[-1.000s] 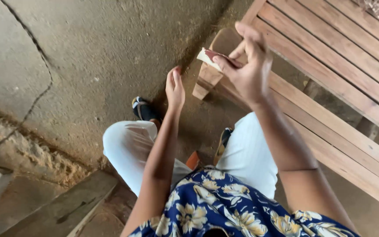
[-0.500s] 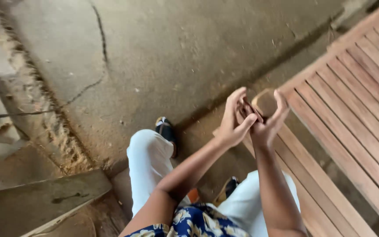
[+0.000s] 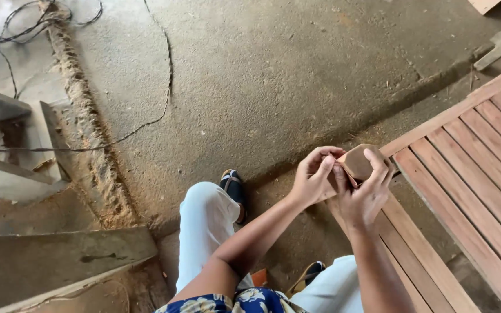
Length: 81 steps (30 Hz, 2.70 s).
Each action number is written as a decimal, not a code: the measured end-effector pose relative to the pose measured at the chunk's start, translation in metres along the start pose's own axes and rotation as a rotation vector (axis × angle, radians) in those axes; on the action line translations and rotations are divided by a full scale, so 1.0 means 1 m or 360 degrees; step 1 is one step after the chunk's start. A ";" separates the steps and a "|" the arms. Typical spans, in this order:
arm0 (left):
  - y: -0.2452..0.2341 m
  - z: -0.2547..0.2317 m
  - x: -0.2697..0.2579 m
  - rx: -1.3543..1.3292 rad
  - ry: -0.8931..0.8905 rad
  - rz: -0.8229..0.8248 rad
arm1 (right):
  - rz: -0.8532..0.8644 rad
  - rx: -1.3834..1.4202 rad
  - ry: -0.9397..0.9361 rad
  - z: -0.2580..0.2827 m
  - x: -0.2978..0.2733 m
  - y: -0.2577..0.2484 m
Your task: Sanding a wooden furniture component to smooth its surface using a sanding block
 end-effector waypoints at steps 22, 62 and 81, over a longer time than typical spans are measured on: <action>0.000 0.070 -0.010 -0.0788 0.0056 -0.0078 | 0.0131 0.0029 -0.0148 0.025 0.003 -0.011; 0.032 0.102 -0.039 0.0007 0.0101 -0.0710 | 0.0354 0.0555 0.0667 -0.208 -0.035 0.017; 0.005 0.132 -0.047 0.0692 0.0095 -0.0604 | 0.0379 0.0259 0.0687 -0.192 -0.023 0.023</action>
Point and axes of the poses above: each hand's wrist, its own x-axis towards the middle knuckle, its own y-axis out of the palm, z = x × y, the point moved 7 cm from there along x, towards the middle knuckle, and after that the axes turned 11 degrees about z, right-handed, at the moved point
